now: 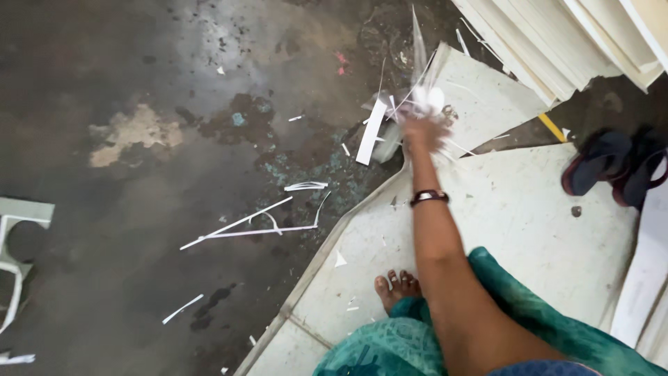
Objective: The person sits on the floor of a paper craft workshop and assembles decorative greeting cards. They pick up card blanks with floral cutouts, align and press inner paper sheets into the covers, peel thin paper strips from the cards, stack round paper discs, and brush paper scraps aside on the floor.
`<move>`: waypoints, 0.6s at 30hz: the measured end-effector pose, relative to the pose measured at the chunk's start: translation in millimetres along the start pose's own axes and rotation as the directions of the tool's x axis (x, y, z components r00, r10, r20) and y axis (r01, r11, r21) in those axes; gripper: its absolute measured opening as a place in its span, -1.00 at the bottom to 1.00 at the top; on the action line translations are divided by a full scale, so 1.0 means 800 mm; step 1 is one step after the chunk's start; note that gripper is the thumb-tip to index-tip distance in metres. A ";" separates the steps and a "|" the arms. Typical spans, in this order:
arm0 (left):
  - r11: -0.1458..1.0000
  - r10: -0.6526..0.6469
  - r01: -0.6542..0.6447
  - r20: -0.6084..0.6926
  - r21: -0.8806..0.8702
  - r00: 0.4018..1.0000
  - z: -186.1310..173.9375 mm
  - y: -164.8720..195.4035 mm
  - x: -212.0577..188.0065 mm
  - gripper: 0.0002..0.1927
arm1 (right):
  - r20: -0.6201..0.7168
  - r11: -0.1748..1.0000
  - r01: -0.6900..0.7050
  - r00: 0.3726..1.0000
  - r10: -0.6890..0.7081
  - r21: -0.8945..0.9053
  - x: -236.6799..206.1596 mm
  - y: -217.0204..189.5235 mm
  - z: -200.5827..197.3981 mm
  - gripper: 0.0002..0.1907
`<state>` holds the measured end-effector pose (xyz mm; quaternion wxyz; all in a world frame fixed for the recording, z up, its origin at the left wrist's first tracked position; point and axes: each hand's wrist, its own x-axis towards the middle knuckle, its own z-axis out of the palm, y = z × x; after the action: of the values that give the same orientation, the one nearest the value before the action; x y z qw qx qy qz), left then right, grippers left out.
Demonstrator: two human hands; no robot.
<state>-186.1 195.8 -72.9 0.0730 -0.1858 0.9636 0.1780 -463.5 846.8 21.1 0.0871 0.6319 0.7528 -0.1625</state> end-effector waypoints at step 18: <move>0.380 0.839 -0.925 0.419 0.008 0.348 -0.051 0.186 0.085 -0.19 | -0.342 0.604 0.795 0.555 -0.759 -0.051 -0.080 -0.054 -0.085 -0.52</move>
<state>-308.5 287.3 -2.3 0.1552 0.4130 0.8920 0.0986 -488.6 805.8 111.6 -0.1551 0.2556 0.9470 -0.1172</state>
